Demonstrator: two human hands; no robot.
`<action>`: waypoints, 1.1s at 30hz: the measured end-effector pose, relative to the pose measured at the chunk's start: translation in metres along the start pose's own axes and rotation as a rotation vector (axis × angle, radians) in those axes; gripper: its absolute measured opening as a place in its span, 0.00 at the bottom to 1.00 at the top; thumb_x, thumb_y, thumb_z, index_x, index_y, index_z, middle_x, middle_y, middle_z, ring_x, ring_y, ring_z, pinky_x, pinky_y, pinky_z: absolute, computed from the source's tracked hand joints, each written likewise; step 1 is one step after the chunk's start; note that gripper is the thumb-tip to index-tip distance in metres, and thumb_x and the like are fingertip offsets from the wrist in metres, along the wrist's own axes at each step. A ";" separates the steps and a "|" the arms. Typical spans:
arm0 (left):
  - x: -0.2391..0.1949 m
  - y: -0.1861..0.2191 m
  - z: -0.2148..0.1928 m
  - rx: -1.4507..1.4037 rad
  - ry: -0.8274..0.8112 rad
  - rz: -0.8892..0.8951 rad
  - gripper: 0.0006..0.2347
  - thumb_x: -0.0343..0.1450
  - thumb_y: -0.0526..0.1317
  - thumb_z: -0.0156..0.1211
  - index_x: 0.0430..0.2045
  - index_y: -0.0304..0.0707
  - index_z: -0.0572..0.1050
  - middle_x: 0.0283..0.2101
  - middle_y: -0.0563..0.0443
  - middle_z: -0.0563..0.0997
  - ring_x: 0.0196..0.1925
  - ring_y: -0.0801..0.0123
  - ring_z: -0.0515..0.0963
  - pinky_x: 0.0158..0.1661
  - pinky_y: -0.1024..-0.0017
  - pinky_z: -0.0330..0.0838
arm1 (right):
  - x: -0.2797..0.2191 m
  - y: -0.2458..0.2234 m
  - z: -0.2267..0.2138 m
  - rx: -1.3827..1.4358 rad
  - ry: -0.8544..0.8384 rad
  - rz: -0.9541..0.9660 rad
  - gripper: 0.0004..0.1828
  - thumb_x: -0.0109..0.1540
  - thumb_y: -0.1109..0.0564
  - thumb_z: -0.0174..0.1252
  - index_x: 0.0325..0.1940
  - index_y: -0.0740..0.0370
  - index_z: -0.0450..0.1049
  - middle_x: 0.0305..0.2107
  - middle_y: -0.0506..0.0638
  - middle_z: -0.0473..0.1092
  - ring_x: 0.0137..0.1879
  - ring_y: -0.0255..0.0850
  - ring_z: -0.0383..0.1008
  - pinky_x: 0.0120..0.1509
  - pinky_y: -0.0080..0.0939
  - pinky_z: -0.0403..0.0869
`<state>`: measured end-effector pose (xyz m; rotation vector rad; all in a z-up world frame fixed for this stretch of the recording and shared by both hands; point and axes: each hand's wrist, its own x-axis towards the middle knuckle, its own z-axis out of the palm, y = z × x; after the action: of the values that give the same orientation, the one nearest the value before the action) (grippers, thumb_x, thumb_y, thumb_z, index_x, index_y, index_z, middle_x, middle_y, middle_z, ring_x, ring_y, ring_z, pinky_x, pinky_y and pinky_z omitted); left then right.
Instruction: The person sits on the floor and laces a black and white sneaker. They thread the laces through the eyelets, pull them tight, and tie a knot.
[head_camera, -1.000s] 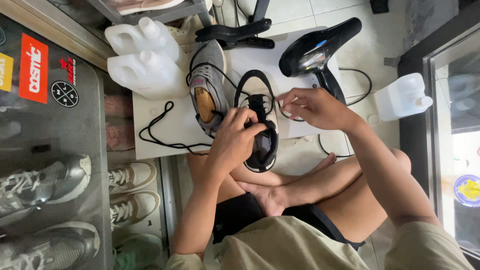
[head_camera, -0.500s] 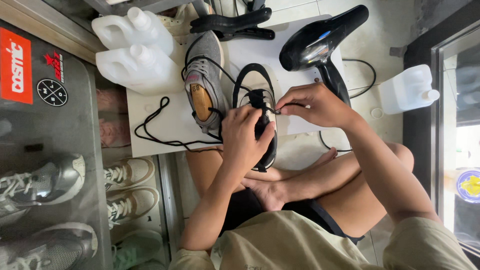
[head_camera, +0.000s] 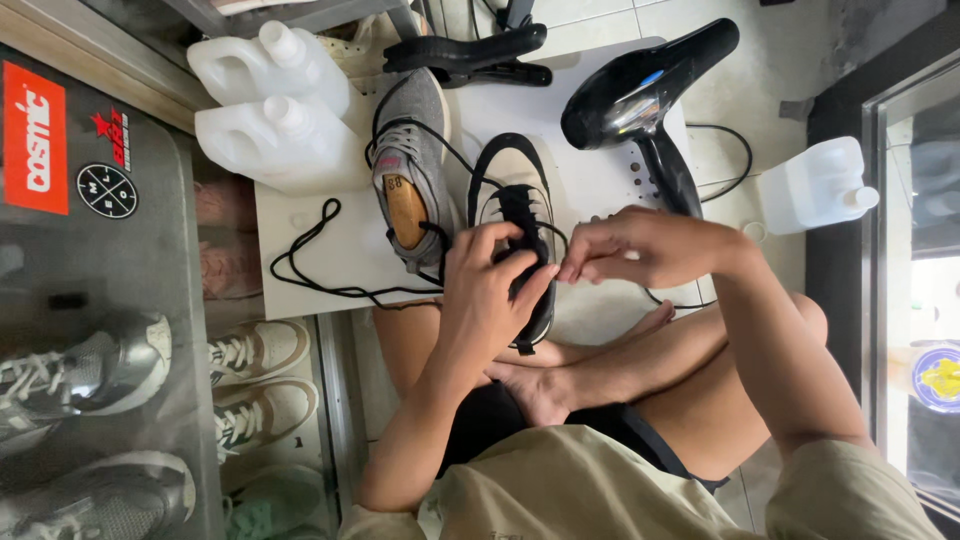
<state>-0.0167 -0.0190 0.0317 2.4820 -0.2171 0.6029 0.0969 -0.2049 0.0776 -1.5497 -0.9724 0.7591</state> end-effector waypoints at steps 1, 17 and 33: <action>-0.001 -0.001 -0.001 -0.028 -0.003 0.023 0.09 0.65 0.46 0.59 0.24 0.42 0.77 0.41 0.53 0.72 0.46 0.51 0.72 0.40 0.59 0.67 | 0.002 -0.011 0.003 -0.164 -0.163 0.036 0.06 0.62 0.60 0.48 0.34 0.63 0.69 0.21 0.54 0.70 0.28 0.40 0.75 0.31 0.46 0.75; -0.002 0.015 -0.028 -0.153 -0.055 -0.117 0.09 0.70 0.44 0.52 0.31 0.38 0.73 0.58 0.34 0.61 0.59 0.29 0.61 0.52 0.40 0.59 | 0.011 0.025 -0.008 0.016 -0.009 0.042 0.05 0.59 0.65 0.52 0.36 0.66 0.73 0.21 0.52 0.74 0.30 0.34 0.72 0.35 0.37 0.76; 0.006 -0.009 0.008 -0.119 0.089 -0.077 0.14 0.68 0.48 0.56 0.34 0.35 0.75 0.59 0.33 0.63 0.58 0.30 0.65 0.48 0.40 0.64 | 0.027 0.026 0.007 -0.346 0.267 -0.161 0.04 0.56 0.67 0.61 0.34 0.64 0.75 0.30 0.51 0.69 0.33 0.37 0.68 0.37 0.37 0.71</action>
<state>-0.0063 -0.0163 0.0240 2.3321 -0.1188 0.6480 0.1082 -0.1797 0.0519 -1.7890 -1.0491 0.2691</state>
